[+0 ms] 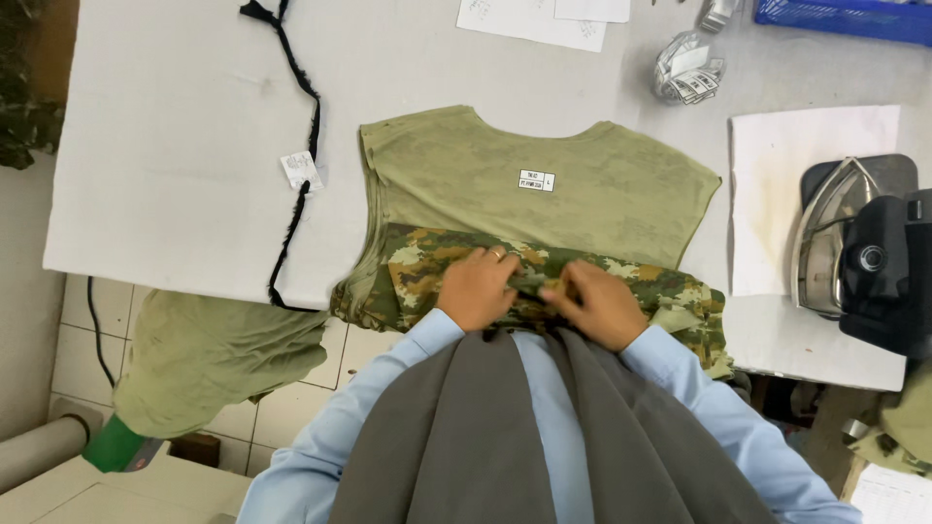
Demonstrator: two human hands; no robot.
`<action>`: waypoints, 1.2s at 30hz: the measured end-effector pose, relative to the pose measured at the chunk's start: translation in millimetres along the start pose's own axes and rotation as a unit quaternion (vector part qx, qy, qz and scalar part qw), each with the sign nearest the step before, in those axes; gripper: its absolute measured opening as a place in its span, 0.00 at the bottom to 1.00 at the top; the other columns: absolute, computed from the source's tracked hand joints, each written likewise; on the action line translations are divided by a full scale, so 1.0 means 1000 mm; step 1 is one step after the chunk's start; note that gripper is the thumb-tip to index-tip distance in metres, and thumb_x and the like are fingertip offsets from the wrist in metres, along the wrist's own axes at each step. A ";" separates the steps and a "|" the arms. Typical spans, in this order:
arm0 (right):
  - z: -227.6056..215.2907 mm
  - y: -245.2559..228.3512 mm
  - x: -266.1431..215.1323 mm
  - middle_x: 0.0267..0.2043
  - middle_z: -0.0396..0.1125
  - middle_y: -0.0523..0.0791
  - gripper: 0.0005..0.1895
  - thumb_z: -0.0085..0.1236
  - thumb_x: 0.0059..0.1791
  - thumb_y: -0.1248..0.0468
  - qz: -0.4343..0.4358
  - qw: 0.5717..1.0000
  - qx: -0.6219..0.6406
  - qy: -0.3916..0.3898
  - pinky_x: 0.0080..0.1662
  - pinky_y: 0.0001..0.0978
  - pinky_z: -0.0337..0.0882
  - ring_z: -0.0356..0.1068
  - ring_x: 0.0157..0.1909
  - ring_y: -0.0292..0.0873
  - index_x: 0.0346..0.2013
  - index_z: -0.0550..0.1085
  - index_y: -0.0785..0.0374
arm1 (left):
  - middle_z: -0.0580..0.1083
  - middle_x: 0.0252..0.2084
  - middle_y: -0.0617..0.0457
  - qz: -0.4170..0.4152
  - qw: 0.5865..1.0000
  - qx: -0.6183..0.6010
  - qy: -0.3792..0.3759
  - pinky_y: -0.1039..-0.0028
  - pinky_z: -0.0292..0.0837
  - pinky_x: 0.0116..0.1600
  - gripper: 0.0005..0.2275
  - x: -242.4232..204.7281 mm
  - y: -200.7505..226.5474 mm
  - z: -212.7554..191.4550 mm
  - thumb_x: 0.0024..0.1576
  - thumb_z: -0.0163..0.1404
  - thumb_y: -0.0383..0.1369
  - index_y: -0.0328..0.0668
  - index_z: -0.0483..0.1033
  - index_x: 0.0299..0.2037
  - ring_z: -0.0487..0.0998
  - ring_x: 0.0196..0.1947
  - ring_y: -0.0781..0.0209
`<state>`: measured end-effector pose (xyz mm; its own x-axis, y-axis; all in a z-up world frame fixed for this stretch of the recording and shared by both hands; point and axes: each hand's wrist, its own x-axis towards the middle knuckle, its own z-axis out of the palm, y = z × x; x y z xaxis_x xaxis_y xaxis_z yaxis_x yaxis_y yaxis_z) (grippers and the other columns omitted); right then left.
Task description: The person irons a camouflage-patterned garment on a white table. They repeatedly place small white labels on the garment's upper section and press them with a steam iron. The person also smooths the fabric with their hands between ironing passes.
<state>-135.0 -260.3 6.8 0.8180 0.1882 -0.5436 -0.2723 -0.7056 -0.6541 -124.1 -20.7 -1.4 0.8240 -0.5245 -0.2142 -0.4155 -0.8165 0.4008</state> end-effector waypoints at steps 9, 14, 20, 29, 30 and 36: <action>-0.129 0.052 0.015 0.55 0.70 0.53 0.20 0.52 0.44 0.61 0.101 0.981 -0.163 0.011 0.56 0.55 0.66 0.67 0.59 0.61 0.52 0.72 0.53 | 0.78 0.45 0.46 -0.298 0.929 -0.214 -0.045 0.59 0.72 0.51 0.17 0.017 -0.058 -0.143 0.57 0.42 0.37 0.47 0.76 0.53 0.77 0.47 0.46; -0.137 0.105 0.117 0.43 0.73 0.54 0.19 0.54 0.49 0.56 0.045 0.974 -0.133 0.178 0.49 0.54 0.67 0.70 0.50 0.62 0.50 0.74 0.63 | 0.72 0.56 0.43 -0.335 0.918 -0.198 0.080 0.59 0.65 0.61 0.25 0.108 -0.130 -0.099 0.59 0.44 0.51 0.42 0.71 0.58 0.69 0.60 0.47; -0.114 0.081 0.110 0.39 0.71 0.51 0.17 0.45 0.59 0.47 0.112 0.954 -0.151 0.234 0.46 0.51 0.69 0.72 0.46 0.58 0.51 0.67 0.56 | 0.77 0.42 0.46 -0.336 0.933 -0.068 0.113 0.61 0.76 0.43 0.22 0.104 -0.102 -0.090 0.64 0.40 0.52 0.43 0.70 0.54 0.80 0.40 0.52; -0.090 0.084 0.124 0.38 0.69 0.46 0.13 0.49 0.59 0.50 0.023 0.882 -0.245 0.401 0.38 0.50 0.71 0.73 0.36 0.57 0.48 0.67 0.54 | 0.76 0.26 0.60 -0.273 0.938 0.054 0.205 0.75 0.71 0.25 0.08 0.096 -0.149 -0.050 0.60 0.48 0.48 0.68 0.69 0.46 0.76 0.19 0.64; -0.091 0.066 0.112 0.38 0.69 0.46 0.13 0.49 0.59 0.50 0.024 0.883 -0.244 0.399 0.38 0.50 0.71 0.73 0.36 0.57 0.48 0.67 0.54 | 0.76 0.26 0.60 -0.274 0.939 0.054 0.203 0.75 0.71 0.25 0.08 0.094 -0.142 -0.052 0.60 0.48 0.48 0.68 0.69 0.46 0.76 0.19 0.64; -0.094 0.044 0.104 0.43 0.63 0.45 0.16 0.59 0.49 0.53 -0.131 0.859 -0.335 0.363 0.46 0.40 0.65 0.66 0.48 0.51 0.47 0.73 0.56 | 0.63 0.64 0.46 -0.025 0.960 0.094 0.261 0.57 0.60 0.62 0.24 0.100 -0.071 -0.051 0.62 0.42 0.45 0.48 0.61 0.66 0.62 0.64 0.46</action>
<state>-14.1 -336.0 -29.6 0.9735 0.0966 0.2073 0.1236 -0.9849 -0.1213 7.9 -2.7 -5.9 0.9055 -0.3307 0.2659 -0.3915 -0.8928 0.2227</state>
